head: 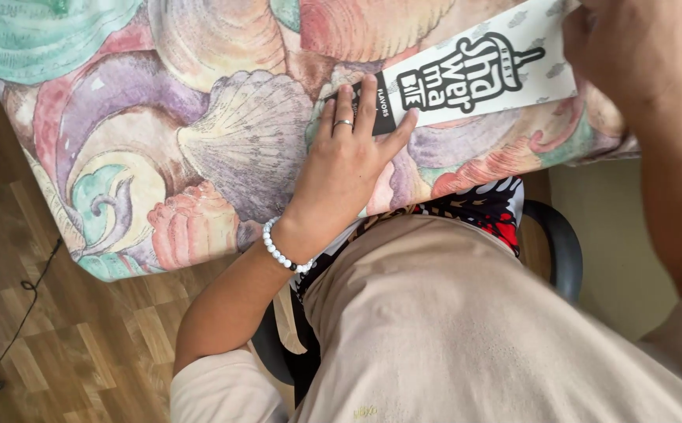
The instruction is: The person handles printed paper labels and sheets, folding them by hand along pre-scored lines and organizing them on a table. The person picks up a sheet, aligns the edges, and presses down to create folds, then stacks the finished items.
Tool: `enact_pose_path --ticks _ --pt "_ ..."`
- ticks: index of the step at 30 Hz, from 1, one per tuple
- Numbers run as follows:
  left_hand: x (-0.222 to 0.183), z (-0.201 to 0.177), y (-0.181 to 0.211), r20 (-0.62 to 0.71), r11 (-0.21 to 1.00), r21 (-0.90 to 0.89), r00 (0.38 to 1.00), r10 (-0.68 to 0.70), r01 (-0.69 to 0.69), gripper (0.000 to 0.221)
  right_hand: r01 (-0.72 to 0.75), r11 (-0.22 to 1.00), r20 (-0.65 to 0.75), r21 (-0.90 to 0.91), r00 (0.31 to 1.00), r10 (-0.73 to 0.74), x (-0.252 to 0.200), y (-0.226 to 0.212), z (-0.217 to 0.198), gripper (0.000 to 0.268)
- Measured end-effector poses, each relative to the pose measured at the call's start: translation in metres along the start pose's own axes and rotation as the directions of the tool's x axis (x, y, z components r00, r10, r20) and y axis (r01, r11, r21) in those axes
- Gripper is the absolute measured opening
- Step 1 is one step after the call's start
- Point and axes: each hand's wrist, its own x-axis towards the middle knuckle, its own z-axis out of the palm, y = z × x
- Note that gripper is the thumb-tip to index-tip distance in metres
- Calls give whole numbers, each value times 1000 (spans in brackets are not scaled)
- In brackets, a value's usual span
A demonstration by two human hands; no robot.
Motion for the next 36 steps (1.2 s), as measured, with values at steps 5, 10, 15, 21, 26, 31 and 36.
enact_pose_path --ticks 5,10,15,21,26,31,36 --pt "-1 1 8 137 995 96 991 -1 -12 74 297 942 -369 155 902 -223 -16 -83 -66 21" --pt "1 -4 9 58 997 76 998 -36 32 56 382 871 -329 308 902 -279 -36 -93 -56 22" --pt "4 5 9 -125 982 -189 992 -23 0 49 339 925 -329 172 905 -271 -53 -63 -43 23" --pt "3 15 6 -182 884 -466 973 -143 43 42 358 919 -354 164 891 -283 -53 -57 -37 19" --pt "3 11 3 -114 881 -468 983 -140 71 39 350 910 -337 221 903 -266 -46 -57 -46 11" --pt "10 2 1 -131 982 -188 991 -37 12 28 326 923 -205 207 936 -285 -1 -88 -63 36" --pt "9 10 3 -156 978 -207 987 -45 12 40 411 875 -329 255 888 -321 46 -143 -61 31"
